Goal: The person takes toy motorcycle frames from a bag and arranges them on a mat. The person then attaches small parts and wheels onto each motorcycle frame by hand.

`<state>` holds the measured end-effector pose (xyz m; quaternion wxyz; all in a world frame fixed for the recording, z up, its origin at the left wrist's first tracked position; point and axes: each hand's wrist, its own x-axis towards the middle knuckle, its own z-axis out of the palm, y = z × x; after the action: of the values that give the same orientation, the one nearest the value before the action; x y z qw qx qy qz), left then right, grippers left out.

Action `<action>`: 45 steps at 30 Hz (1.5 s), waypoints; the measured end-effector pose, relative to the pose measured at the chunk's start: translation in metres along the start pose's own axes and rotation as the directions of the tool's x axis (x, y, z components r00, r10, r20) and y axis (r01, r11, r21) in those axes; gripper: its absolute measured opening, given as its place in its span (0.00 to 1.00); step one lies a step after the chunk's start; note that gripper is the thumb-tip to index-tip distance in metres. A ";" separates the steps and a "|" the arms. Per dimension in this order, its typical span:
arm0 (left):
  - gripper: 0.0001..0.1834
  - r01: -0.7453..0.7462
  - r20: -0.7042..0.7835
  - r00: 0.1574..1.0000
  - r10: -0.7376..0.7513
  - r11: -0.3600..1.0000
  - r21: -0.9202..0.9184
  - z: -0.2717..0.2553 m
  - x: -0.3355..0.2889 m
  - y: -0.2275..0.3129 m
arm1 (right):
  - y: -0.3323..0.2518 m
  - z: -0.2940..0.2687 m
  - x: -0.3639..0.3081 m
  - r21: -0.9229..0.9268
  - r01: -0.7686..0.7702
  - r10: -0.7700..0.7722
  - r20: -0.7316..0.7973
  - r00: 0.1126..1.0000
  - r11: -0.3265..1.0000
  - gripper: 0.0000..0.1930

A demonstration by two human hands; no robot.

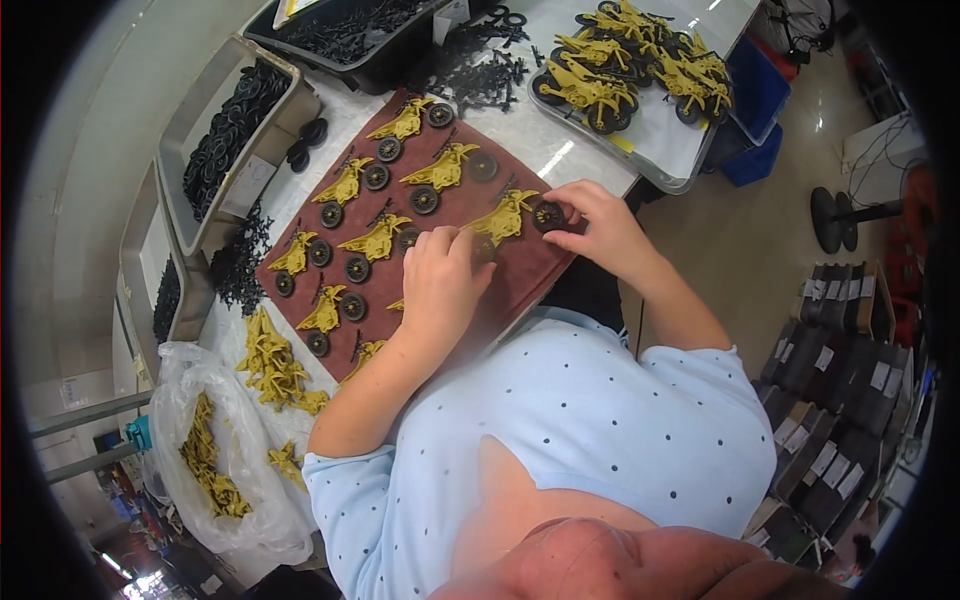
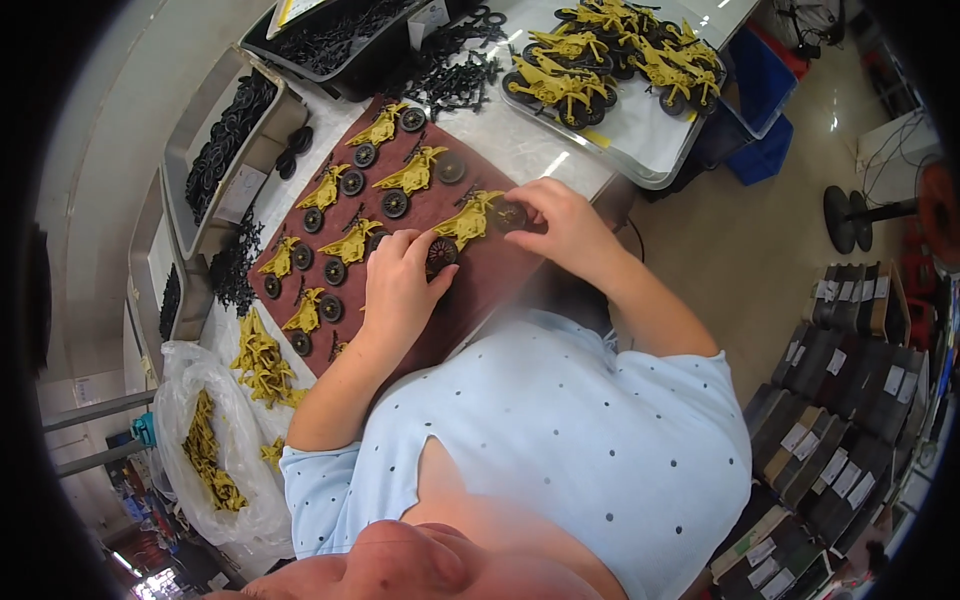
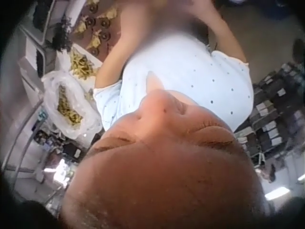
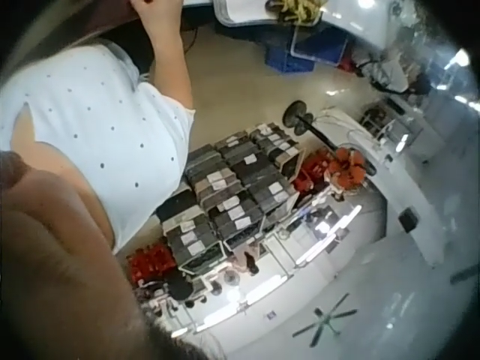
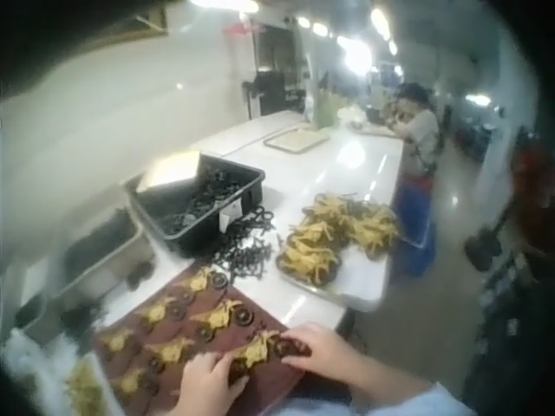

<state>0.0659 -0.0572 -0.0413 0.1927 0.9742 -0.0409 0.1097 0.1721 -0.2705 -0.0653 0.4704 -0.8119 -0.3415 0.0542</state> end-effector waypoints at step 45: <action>0.07 0.294 -0.394 0.889 -0.231 0.950 0.105 -0.053 -0.008 -0.133 | 0.005 0.014 0.036 -0.060 -0.074 0.057 -0.248 0.967 0.995 0.10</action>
<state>0.0635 0.0859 -0.0442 0.1302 0.9437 0.1385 0.2707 0.1968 -0.2402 -0.0687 0.4790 -0.8387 -0.2554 -0.0429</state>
